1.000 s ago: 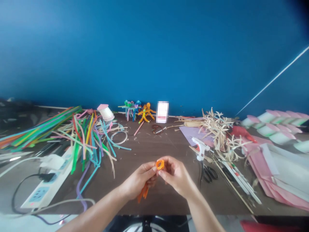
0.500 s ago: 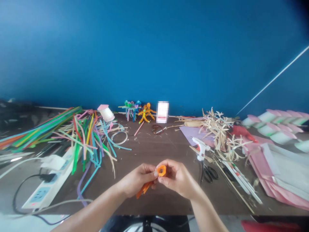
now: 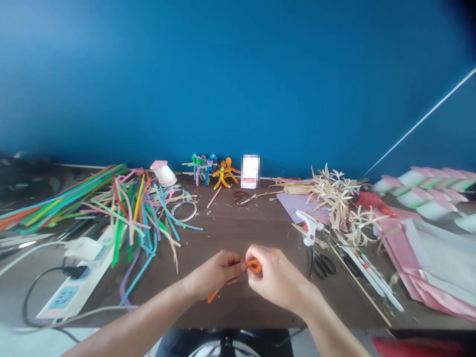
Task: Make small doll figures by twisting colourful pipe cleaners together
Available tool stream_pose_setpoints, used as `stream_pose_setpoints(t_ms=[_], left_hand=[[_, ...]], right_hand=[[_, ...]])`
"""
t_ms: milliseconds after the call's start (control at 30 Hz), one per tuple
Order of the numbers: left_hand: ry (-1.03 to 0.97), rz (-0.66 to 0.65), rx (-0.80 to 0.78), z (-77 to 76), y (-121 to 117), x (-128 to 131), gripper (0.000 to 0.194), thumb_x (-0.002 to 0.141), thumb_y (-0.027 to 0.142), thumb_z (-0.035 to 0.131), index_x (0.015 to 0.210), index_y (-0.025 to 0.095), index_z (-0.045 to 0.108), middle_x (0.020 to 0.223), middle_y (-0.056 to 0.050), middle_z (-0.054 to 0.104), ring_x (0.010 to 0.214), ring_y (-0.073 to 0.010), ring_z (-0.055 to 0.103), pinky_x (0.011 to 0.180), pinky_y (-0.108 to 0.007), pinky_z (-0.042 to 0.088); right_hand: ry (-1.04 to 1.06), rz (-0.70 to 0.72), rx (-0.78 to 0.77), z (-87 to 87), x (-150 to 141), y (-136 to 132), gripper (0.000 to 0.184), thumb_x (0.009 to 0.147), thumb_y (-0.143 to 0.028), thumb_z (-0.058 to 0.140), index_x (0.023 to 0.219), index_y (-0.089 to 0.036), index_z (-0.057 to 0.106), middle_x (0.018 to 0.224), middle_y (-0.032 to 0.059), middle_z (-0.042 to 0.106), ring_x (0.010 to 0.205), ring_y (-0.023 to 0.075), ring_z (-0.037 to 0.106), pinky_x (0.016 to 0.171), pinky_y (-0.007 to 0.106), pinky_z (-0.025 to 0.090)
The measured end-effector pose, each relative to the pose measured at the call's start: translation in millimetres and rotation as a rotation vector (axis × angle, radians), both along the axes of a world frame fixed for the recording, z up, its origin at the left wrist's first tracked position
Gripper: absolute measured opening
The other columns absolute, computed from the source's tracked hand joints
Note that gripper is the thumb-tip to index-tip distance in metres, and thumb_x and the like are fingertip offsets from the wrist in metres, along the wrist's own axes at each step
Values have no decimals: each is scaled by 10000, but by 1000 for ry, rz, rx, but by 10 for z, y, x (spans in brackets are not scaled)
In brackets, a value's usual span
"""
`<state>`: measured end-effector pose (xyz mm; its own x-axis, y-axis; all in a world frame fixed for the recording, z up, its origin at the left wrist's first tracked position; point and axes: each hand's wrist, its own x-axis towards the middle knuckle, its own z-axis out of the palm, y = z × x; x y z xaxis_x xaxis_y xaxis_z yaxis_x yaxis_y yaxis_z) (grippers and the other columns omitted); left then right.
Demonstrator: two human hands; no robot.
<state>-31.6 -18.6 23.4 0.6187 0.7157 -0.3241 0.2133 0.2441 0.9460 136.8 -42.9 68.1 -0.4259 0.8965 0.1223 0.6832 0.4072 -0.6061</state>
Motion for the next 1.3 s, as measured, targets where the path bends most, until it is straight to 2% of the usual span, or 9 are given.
stream_pose_setpoints(t_ms=[233, 467, 667, 767, 833, 900, 967, 1067, 1300], left_hand=[[-215, 148, -178, 30, 3, 62, 281, 646, 371, 665, 646, 124, 529, 509, 57, 406, 445, -45, 310, 437, -190, 194], [-236, 105, -370, 61, 53, 16, 232, 599, 296, 696, 597, 103, 567, 445, 38, 453, 377, -24, 340, 389, -163, 190], [-264, 112, -529, -9, 88, 14, 186, 538, 205, 721, 599, 82, 595, 468, -4, 531, 380, -48, 464, 384, -145, 321], [-303, 175, -543, -40, 84, 37, 156, 557, 178, 710, 587, 82, 590, 463, -13, 544, 375, -53, 477, 382, -142, 355], [-356, 254, -565, -56, 89, 46, 130, 577, 149, 696, 587, 90, 581, 469, -11, 544, 378, -47, 473, 383, -134, 365], [-432, 359, -600, -71, 106, 42, 109, 602, 118, 678, 600, 99, 570, 486, -3, 539, 391, -39, 473, 395, -124, 376], [-508, 448, -627, -85, 129, 26, 110, 624, 95, 665, 616, 105, 555, 514, 2, 537, 408, -35, 476, 411, -121, 388], [-616, 510, -613, -113, 151, -9, 149, 633, 97, 678, 630, 113, 529, 567, 4, 541, 447, -38, 491, 449, -135, 411], [-779, 437, -452, -183, 158, -46, 210, 610, 170, 729, 646, 122, 528, 587, 18, 528, 516, -64, 493, 536, -204, 431]], right_hand=[[-11, -19, 8, -12, -2, 9, 159, 653, -61, 466, 725, -197, 503, 652, -12, 564, 581, 118, 508, 552, 211, 327], [-20, 34, -33, 50, -7, 33, 164, 669, -50, 472, 715, -197, 526, 680, -13, 595, 601, 109, 521, 563, 199, 327], [-32, 64, -76, 115, -25, 55, 169, 642, -40, 488, 698, -188, 548, 678, -12, 604, 602, 107, 520, 565, 199, 334], [35, 75, -106, 118, -1, 82, 173, 657, -44, 492, 722, -188, 563, 690, -15, 604, 611, 101, 525, 569, 193, 351], [122, 97, -170, 79, 58, 138, 190, 683, -97, 538, 838, -200, 571, 707, -23, 602, 605, 98, 529, 563, 186, 373], [210, 90, -252, -8, 159, 246, 326, 690, -202, 606, 1007, -209, 528, 741, -24, 601, 598, 99, 536, 545, 184, 399], [226, -53, -202, -136, 287, 406, 280, 740, -286, 575, 998, -189, 530, 844, 12, 610, 687, 118, 568, 603, 209, 429], [-240, -434, -76, -350, 461, 677, 170, 795, -289, 488, 906, -191, 572, 857, 23, 620, 755, 138, 592, 674, 234, 426], [-579, -471, -94, -613, 501, 1026, 179, 763, -182, 502, 868, -118, 632, 927, 151, 628, 857, 244, 612, 716, 307, 428]])
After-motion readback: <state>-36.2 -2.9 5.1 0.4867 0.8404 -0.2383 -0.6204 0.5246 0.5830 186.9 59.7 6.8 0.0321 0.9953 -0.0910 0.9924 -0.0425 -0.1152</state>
